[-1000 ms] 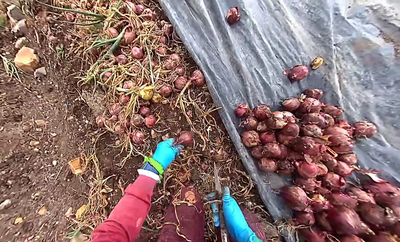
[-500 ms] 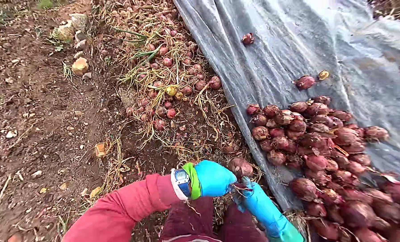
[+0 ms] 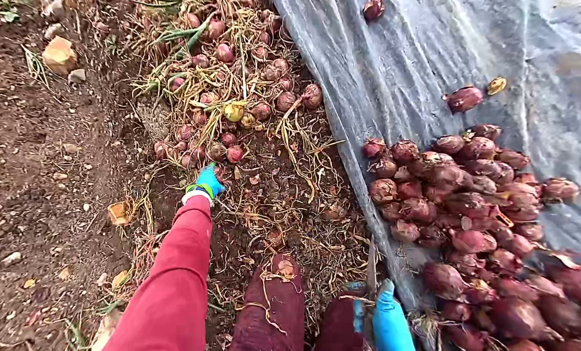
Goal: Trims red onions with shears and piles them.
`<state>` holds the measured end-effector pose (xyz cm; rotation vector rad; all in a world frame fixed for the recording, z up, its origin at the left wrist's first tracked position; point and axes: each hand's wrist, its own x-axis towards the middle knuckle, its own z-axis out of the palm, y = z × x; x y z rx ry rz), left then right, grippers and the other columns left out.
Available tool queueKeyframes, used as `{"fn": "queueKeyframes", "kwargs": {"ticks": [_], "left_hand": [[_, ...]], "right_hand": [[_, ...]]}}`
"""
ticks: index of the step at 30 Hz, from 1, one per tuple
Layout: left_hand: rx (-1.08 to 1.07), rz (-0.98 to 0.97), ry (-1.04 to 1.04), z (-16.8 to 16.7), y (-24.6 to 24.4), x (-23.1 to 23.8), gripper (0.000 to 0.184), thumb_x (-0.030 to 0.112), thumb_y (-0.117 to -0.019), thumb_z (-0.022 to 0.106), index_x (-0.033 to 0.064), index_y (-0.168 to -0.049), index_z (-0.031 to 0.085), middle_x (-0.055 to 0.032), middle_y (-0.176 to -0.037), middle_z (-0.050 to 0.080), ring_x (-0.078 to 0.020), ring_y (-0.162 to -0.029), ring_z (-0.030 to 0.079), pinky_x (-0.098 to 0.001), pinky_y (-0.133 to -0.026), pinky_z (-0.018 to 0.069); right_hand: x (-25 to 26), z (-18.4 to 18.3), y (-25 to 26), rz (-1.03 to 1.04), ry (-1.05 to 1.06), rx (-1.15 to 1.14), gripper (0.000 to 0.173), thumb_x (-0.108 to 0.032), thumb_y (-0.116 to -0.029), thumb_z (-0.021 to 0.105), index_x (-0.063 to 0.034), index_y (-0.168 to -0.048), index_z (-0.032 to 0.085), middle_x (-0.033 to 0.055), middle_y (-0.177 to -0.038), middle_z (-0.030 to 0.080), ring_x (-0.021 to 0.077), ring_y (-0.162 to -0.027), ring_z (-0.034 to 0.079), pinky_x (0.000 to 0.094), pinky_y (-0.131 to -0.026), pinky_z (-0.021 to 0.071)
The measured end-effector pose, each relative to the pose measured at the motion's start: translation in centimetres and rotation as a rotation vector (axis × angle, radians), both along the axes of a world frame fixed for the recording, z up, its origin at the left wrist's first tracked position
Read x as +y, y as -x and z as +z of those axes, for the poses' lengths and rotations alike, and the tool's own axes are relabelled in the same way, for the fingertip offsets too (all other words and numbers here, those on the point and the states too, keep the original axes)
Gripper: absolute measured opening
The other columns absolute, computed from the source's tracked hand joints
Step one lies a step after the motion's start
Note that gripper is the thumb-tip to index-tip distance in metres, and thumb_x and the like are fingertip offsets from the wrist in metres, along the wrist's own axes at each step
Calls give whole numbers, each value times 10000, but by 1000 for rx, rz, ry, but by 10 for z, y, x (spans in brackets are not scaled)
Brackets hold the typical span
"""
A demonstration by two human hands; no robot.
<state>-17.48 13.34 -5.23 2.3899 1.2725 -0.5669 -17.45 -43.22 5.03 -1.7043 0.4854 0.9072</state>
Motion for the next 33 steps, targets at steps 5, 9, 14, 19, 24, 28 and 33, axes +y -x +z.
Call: {"fn": "queueKeyframes", "kwargs": {"ticks": [5, 9, 14, 19, 24, 28, 33], "left_hand": [[-53, 420, 62, -1, 36, -49, 710, 402, -808, 871, 32, -1354, 609, -240, -1245, 692, -419, -1203, 654, -657, -1038, 496], [-109, 70, 246, 73, 45, -128, 518, 413, -863, 841, 101, -1251, 698, -143, -1146, 746, -319, -1116, 707, -603, -1010, 537], [-11, -828, 560, 142, 57, -222, 677, 680, -822, 723, 54, -1080, 724, -162, -1015, 748, -342, -1000, 725, -591, -906, 559], [76, -1036, 343, 189, 37, -242, 483, 524, -849, 756, 86, -1052, 733, -142, -1002, 753, -348, -990, 723, -604, -880, 550], [-272, -894, 276, 214, 48, -300, 387, 487, -811, 809, 144, -983, 760, -57, -925, 761, -253, -925, 735, -557, -850, 577], [-445, -570, 250, 229, 30, -317, 408, 491, -906, 774, 122, -1079, 761, -101, -961, 762, -275, -921, 740, -593, -866, 581], [72, -1201, 274, 281, 26, -394, 230, 299, -967, 629, 139, -1097, 733, -116, -1045, 742, -346, -1003, 710, -651, -827, 556]], "right_hand": [[56, -19, 20, 85, -66, 258, 910, -654, -1026, -15, -19, -979, 636, 135, -582, 606, 268, -456, 617, 436, -441, 568], [98, -27, 15, 219, -265, 312, 891, -701, -1018, 82, -24, -1055, 660, 122, -629, 617, 260, -494, 631, 432, -479, 589], [109, 17, 13, 342, -365, 26, 885, -910, -851, 335, -86, -931, 646, 41, -638, 624, 186, -498, 614, 363, -483, 570], [55, 52, 12, 430, -244, -28, 731, -740, -987, 369, -89, -953, 702, 46, -625, 603, 174, -483, 577, 369, -493, 539], [5, 69, 35, 195, -442, -306, 832, -807, -954, 302, -68, -917, 684, 64, -587, 594, 186, -458, 579, 368, -464, 542], [-23, 86, 36, 134, -374, -457, 902, -841, -932, 259, -69, -951, 724, 79, -568, 599, 190, -433, 574, 373, -433, 539], [-43, 82, 23, 553, -151, -310, 895, -915, -862, 234, -129, -896, 661, 37, -653, 636, 182, -511, 625, 381, -485, 561]]}}
